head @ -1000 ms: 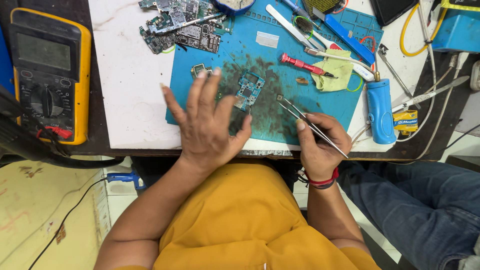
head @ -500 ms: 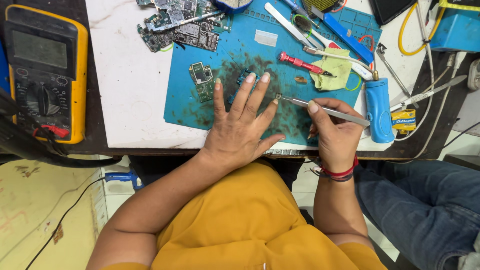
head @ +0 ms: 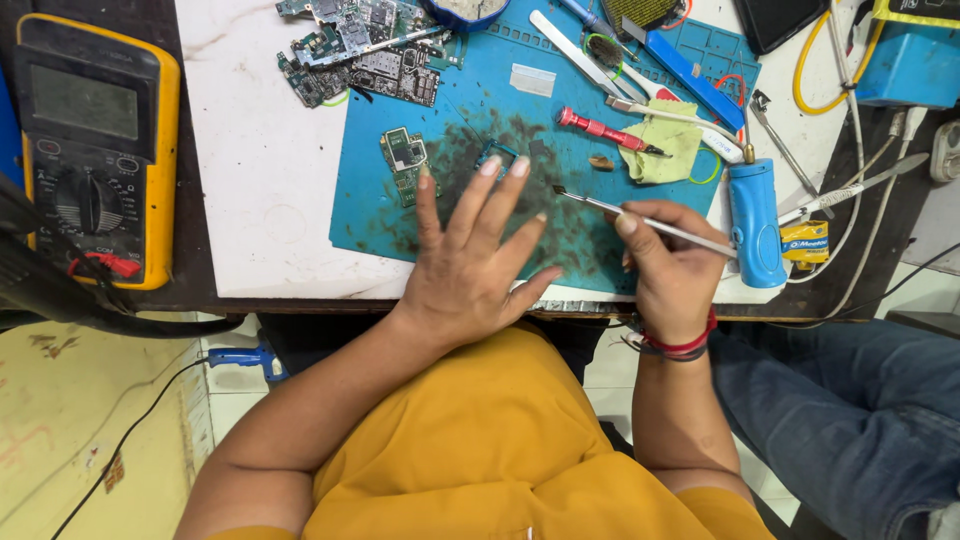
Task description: The person handles a disassembled phone at a cluttered repair bench, then uses a hot air gun on the phone motherboard while holding and positioning the board with tweezers, reworking components on the board. They set the tool down and pick up a small container of flux near the end.
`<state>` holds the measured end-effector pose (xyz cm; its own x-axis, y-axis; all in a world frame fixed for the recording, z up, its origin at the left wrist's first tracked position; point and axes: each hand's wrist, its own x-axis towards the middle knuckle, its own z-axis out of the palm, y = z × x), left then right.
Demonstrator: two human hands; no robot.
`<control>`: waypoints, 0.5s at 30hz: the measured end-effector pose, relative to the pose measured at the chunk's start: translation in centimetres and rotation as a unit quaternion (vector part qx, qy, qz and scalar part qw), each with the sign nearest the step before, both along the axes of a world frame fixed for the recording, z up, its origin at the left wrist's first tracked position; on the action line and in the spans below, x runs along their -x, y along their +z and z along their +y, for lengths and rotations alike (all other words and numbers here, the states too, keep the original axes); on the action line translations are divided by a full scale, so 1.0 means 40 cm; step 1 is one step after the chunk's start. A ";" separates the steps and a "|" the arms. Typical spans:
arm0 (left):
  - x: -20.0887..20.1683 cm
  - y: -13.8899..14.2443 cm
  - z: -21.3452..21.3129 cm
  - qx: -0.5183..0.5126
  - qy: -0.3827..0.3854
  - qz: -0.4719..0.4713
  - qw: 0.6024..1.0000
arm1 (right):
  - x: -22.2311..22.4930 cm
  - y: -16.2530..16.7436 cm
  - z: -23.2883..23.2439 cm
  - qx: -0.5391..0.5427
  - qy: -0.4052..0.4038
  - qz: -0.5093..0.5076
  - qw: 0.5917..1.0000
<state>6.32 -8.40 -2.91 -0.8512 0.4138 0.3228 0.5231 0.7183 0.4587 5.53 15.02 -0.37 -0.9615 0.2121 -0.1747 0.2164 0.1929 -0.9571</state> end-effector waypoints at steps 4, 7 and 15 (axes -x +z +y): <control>-0.008 -0.004 -0.018 -0.046 0.039 0.008 0.998 | -0.007 -0.004 -0.001 -0.193 0.182 0.241 0.934; -0.010 -0.008 -0.019 -0.026 0.047 0.005 0.999 | -0.006 0.002 0.008 -0.256 0.235 0.268 0.898; -0.003 -0.008 -0.006 0.008 0.033 -0.014 0.999 | -0.030 -0.005 0.016 -0.219 0.160 0.234 0.933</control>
<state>6.46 -8.63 -3.21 -0.8851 0.3621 0.2923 0.4621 0.7583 0.4598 6.75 15.66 -0.57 -0.9368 -0.1468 0.3175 -0.3423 0.5711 -0.7461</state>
